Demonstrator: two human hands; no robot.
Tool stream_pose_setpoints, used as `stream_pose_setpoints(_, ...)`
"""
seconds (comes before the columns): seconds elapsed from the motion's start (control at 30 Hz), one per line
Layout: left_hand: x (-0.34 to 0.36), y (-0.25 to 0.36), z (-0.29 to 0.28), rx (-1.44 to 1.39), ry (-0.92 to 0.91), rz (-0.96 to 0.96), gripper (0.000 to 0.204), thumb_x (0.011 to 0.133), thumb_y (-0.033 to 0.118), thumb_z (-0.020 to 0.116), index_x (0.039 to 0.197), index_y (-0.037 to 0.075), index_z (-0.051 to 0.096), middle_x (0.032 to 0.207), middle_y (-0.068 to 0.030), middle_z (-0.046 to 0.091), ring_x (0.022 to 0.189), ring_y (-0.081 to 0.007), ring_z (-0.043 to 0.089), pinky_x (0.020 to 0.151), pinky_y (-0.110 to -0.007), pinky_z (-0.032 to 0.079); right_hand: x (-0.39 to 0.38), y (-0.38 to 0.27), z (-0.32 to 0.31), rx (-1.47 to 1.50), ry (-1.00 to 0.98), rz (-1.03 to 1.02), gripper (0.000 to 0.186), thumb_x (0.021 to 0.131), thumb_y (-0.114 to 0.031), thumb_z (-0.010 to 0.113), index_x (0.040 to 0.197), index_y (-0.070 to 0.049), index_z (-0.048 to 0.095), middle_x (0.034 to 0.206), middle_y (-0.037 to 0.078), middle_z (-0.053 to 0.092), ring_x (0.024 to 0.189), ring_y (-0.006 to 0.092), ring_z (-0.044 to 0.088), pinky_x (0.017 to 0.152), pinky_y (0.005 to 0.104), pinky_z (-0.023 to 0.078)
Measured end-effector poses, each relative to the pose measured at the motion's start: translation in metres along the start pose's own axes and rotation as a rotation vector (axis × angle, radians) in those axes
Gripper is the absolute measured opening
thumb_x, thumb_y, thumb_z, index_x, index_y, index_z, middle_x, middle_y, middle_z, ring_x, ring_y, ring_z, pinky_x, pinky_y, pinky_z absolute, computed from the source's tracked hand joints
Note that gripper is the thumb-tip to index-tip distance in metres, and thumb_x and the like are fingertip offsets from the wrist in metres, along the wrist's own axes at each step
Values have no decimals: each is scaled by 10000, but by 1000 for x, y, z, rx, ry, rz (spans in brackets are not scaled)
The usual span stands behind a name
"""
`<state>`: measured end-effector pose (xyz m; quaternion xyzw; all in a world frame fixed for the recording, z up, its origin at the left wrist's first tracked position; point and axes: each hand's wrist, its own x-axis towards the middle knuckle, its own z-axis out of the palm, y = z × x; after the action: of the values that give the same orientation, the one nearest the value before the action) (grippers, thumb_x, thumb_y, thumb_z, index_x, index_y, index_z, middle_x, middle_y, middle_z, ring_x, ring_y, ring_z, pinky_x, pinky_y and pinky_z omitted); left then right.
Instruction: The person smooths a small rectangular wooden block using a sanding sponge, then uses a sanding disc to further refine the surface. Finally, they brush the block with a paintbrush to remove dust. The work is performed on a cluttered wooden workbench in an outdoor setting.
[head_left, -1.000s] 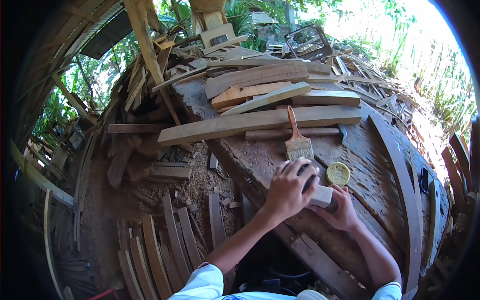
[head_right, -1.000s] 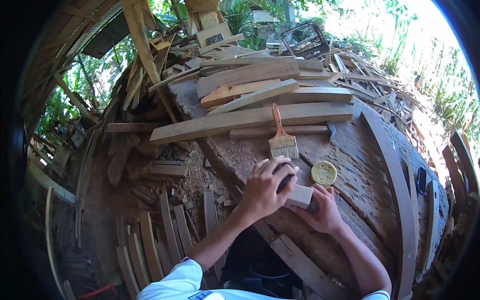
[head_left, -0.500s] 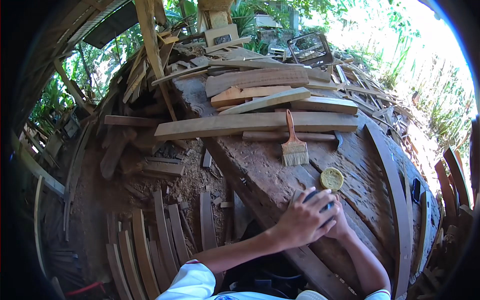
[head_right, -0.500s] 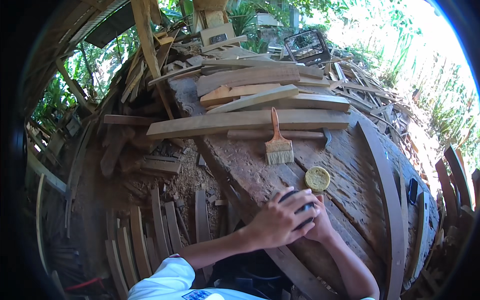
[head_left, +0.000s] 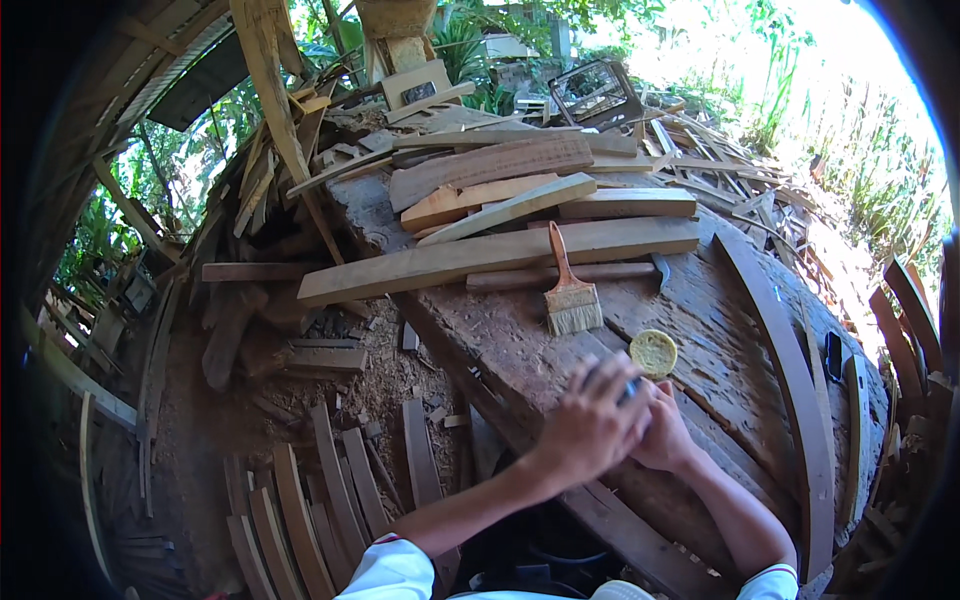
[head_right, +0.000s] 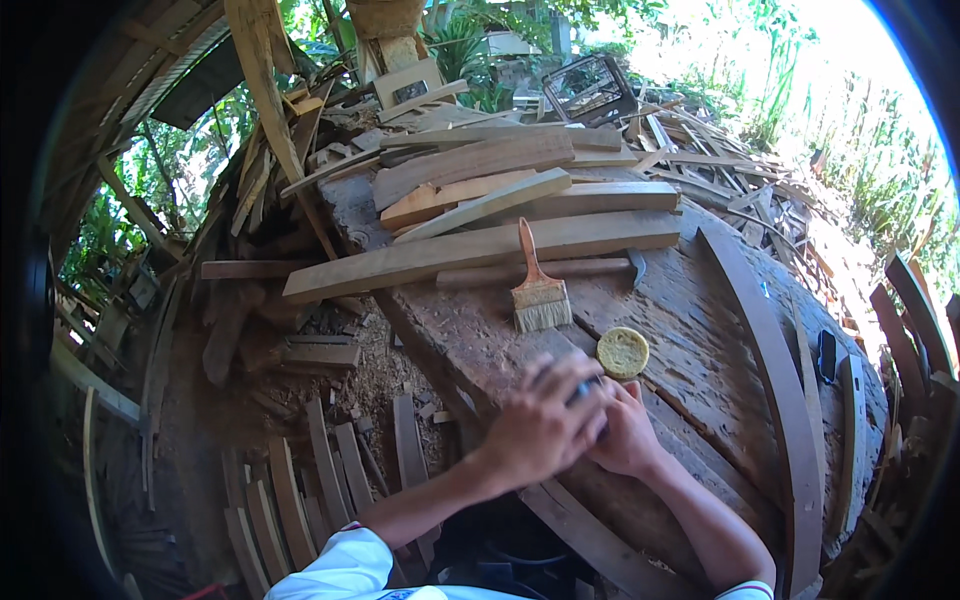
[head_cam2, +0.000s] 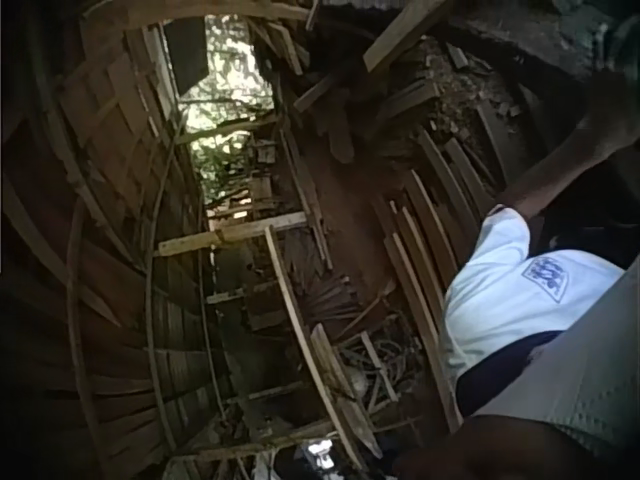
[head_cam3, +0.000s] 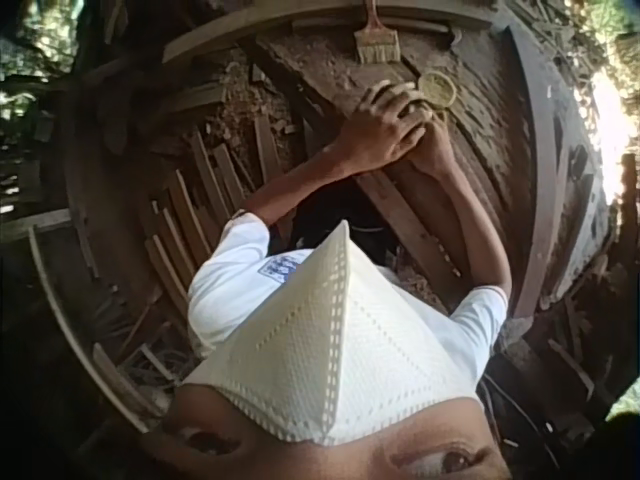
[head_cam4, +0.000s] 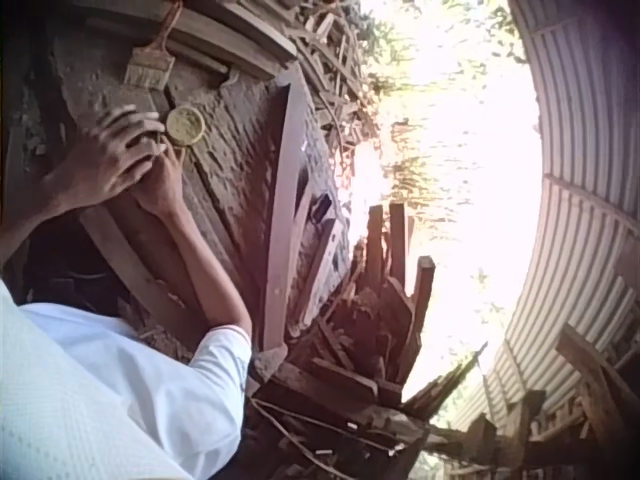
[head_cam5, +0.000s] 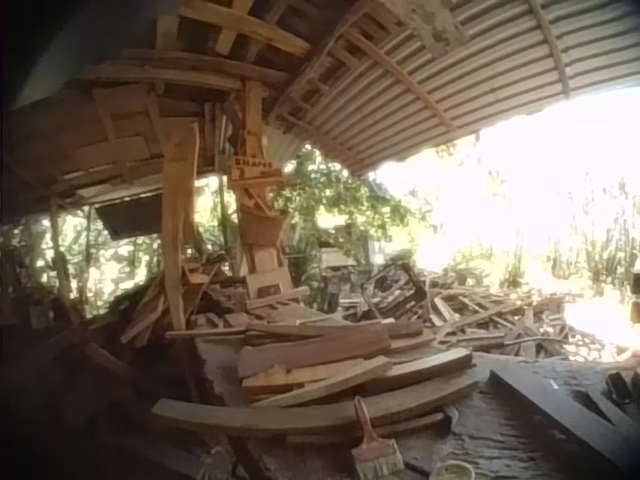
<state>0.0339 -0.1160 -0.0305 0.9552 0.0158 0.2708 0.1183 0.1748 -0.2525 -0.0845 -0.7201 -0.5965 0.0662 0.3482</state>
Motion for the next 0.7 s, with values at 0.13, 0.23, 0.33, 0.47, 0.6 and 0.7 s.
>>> stream_pose_setpoints(0.13,4,-1,-6,-102,-46,110,313,1092,345,559,1289,123,659,1416,-136,610,1411,-321,561,1223,-589,373,-7,12,7,-105,93,-97,458,777,-222,795,1210,-113,694,1269,135,652,1283,335,594,1048,484,417)
stream_pose_setpoints(0.23,9,-23,-5,14,-5,-53,308,1090,356,566,1273,127,662,1413,-122,612,1415,-312,558,1224,-585,369,12,-15,-12,45,-53,147,432,766,-214,820,1170,-108,709,1241,136,664,1236,317,614,1030,460,417)
stream_pose_setpoints(0.33,5,-2,0,2,43,10,296,1082,362,583,1248,134,673,1385,-104,625,1396,-302,572,1214,-567,381,6,-1,-6,-66,58,-91,442,774,-242,848,1165,-94,705,1176,126,671,1145,314,630,990,451,421)
stream_pose_setpoints(0.47,16,-7,-2,-145,4,14,272,1069,342,609,1236,141,685,1372,-85,638,1400,-283,575,1210,-562,383,2,4,3,-26,172,-8,475,775,-261,861,1188,-91,699,1181,133,675,1140,322,633,1006,457,420)
stream_pose_setpoints(0.6,15,-22,2,-102,0,-66,241,1058,333,623,1208,153,682,1395,-70,642,1404,-262,580,1229,-547,362,6,-8,-6,24,39,61,476,779,-192,811,1236,-122,697,1301,143,672,1278,336,611,1056,481,418)
stream_pose_setpoints(0.7,5,3,-6,-249,28,169,243,1045,334,635,1175,141,703,1354,-68,664,1350,-281,615,1194,-552,406,1,-1,-7,-45,109,-72,431,790,-188,804,1207,-134,711,1306,128,680,1261,328,620,1035,470,425)
